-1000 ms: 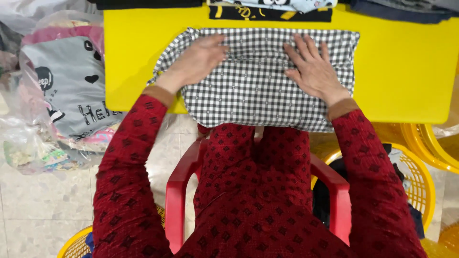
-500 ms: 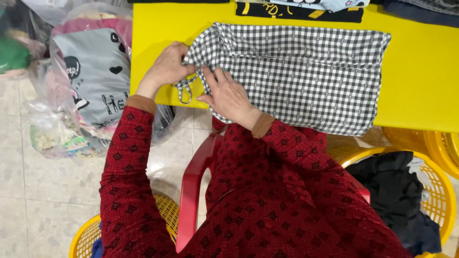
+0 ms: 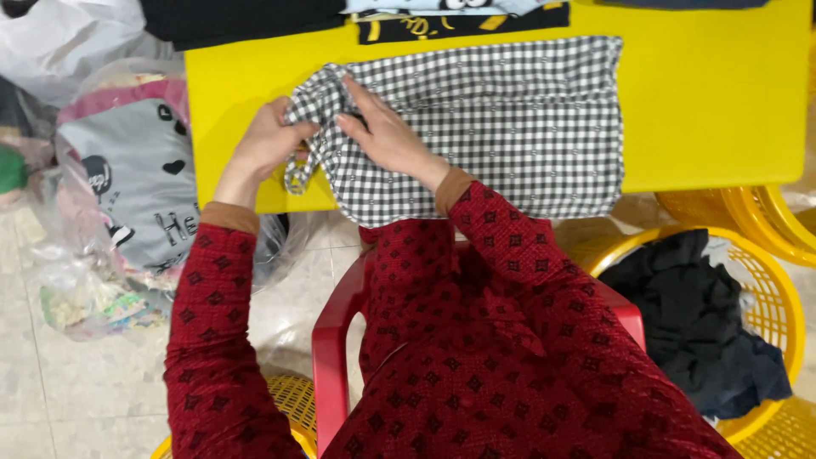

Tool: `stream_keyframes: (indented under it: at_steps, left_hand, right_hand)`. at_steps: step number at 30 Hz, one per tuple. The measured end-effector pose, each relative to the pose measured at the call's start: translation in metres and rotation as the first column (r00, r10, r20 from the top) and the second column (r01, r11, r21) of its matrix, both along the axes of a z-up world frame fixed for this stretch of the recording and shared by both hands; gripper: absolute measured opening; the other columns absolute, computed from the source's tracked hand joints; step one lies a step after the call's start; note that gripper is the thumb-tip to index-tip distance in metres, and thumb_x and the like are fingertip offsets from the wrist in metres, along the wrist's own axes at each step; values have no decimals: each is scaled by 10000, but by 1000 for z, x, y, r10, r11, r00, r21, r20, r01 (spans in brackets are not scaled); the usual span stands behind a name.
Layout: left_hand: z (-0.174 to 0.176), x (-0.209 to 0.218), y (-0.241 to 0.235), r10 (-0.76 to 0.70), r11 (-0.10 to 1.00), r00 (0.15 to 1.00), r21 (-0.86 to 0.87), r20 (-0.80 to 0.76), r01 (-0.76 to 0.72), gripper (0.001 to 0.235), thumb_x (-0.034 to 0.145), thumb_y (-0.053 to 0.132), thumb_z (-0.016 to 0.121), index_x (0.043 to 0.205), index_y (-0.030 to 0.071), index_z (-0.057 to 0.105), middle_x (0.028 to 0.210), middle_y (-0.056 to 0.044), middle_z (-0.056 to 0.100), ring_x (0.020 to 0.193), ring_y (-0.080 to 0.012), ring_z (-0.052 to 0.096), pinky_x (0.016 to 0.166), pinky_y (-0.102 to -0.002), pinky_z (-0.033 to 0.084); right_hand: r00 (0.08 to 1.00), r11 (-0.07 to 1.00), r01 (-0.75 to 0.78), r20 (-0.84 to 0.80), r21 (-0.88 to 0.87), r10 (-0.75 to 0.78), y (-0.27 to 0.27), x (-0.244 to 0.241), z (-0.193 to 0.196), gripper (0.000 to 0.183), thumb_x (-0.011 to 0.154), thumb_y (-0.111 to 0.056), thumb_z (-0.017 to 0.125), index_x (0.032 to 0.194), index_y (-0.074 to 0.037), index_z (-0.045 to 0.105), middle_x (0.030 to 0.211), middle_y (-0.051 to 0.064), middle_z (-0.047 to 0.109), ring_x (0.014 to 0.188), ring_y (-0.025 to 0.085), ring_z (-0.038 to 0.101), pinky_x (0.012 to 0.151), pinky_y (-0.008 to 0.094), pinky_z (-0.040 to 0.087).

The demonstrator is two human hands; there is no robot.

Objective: The person folds a checkered top, a dark blue t-shirt, and a black garment on a yellow table. They smooth and align each item, then stack them. The person also picks up a black jacket from a yellow basket and places it on the table.

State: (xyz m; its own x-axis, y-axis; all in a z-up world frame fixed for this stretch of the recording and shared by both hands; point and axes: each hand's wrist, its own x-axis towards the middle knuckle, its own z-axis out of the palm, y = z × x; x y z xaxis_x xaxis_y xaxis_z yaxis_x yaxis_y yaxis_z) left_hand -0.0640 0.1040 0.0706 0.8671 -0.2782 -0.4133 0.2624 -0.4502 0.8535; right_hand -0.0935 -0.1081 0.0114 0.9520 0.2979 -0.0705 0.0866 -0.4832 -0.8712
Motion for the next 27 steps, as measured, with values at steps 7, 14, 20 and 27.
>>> stream_keyframes:
  at_steps: [7,14,20,27]
  left_hand:
    - [52,5,-98,-189,957,910,-137,370,254,501,902,67,727,1329,-34,485,1074,-135,686,859,-202,740,666,-307,639]
    - [53,-26,-297,-521,810,625,107,581,576,461,959,306,762,1284,7,629,1098,-195,722,958,-308,718,804,-415,548]
    - [50,5,-270,-237,879,581,-82,779,469,242,1008,115,682,1233,25,667,1046,-126,773,930,-227,784,811,-328,620]
    - [8,-33,-207,-258,953,721,47,643,298,115,979,37,645,1075,15,705,1049,-136,746,807,-243,711,743,-364,583]
  right_hand:
    - [982,643,135,-191,754,18,-65,-13,15,794,1052,-671,257,1598,-103,348,1608,151,418,1537,300,365,1254,495,360]
    - [861,490,484,-296,725,-414,-233,-77,23,748,1032,-647,303,1488,-82,480,1415,115,618,1384,238,582,1182,421,480]
    - [593,654,755,378,48,-711,-283,-141,26,333,1053,-118,682,1353,-20,574,1300,137,579,1126,227,615,845,357,553]
    - [762,780,581,492,-231,-421,-241,-126,28,352,863,47,655,1211,-5,627,1183,186,616,1041,348,635,861,414,547]
